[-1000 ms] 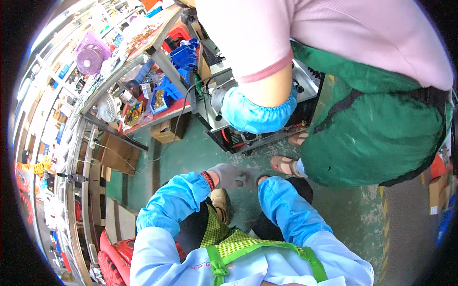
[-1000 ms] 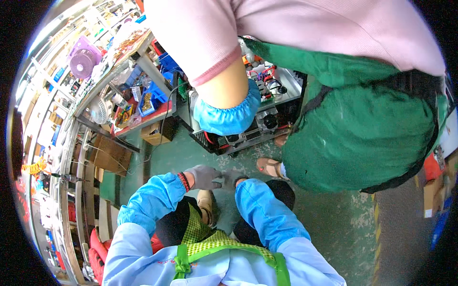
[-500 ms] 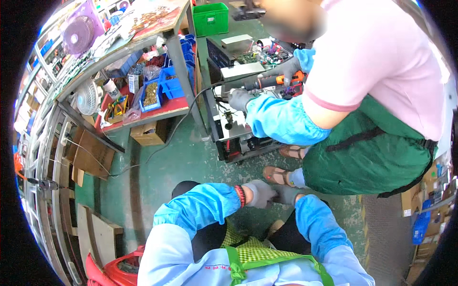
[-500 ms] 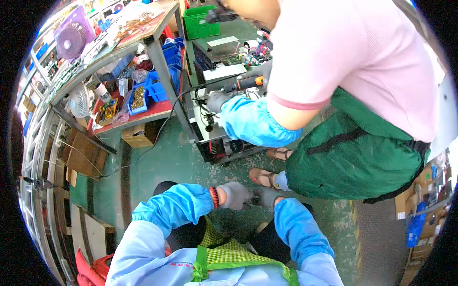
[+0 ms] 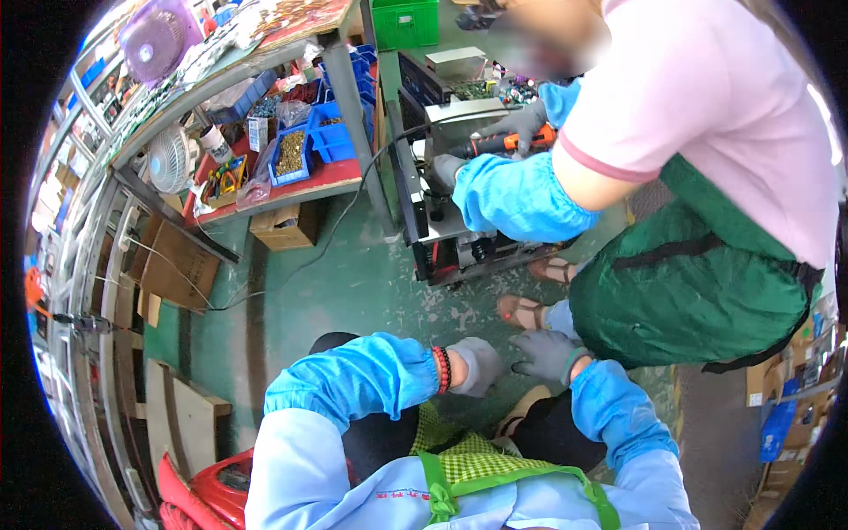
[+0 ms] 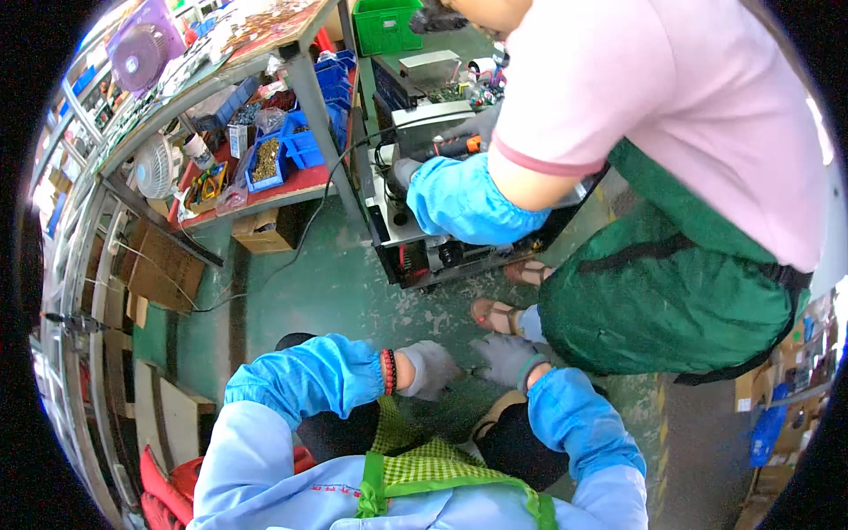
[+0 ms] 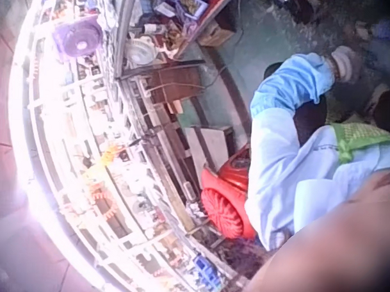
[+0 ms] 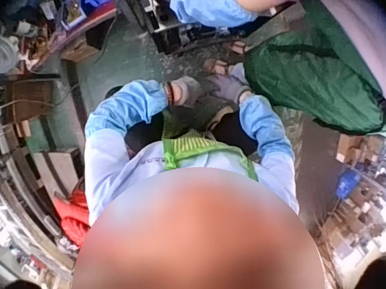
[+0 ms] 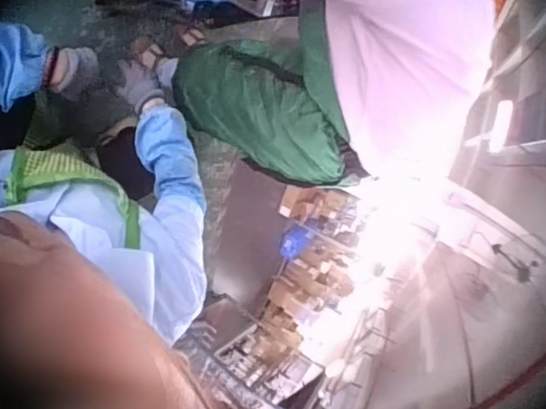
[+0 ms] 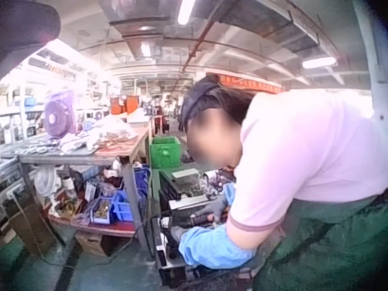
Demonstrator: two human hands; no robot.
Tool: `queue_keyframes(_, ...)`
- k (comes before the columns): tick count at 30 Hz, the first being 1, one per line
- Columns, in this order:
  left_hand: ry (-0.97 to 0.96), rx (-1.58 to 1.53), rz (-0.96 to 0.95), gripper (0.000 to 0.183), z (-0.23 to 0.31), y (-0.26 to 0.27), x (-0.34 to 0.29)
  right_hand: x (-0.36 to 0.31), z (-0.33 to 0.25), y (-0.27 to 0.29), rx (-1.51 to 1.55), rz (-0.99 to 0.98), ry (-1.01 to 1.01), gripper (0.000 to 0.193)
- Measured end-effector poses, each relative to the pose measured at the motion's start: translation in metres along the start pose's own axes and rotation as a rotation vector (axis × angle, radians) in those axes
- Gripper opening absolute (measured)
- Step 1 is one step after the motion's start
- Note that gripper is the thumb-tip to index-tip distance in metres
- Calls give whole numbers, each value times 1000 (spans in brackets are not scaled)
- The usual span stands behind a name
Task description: The person sits on a stool and works on an open electronic device, using a screwdriver to tighten screws on a green circuit board. They handle small red connectors and wires, repeatedly adjusting components within the metal chassis.
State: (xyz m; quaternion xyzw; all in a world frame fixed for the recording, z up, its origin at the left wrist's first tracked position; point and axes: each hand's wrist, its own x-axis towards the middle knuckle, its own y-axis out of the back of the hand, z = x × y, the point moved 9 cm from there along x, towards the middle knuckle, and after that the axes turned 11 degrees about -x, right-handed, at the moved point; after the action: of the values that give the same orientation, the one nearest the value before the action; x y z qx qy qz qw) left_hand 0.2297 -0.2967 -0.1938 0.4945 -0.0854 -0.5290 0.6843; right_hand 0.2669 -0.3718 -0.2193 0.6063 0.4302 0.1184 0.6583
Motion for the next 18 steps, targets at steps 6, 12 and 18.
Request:
queue_keyframes(6, 110, -120, -164, 32, 26, 9, -12, -3, -5, -30, 81, -89, 36, 61)
queue_keyframes(12, 60, -215, -169, 41, -6, -46, -3, 0, -28, -8, 138, 9, 125, 56)
queue_keyframes(18, 230, -193, -358, 37, -26, -55, 20, -8, -9, -55, 61, -185, 112, 59)
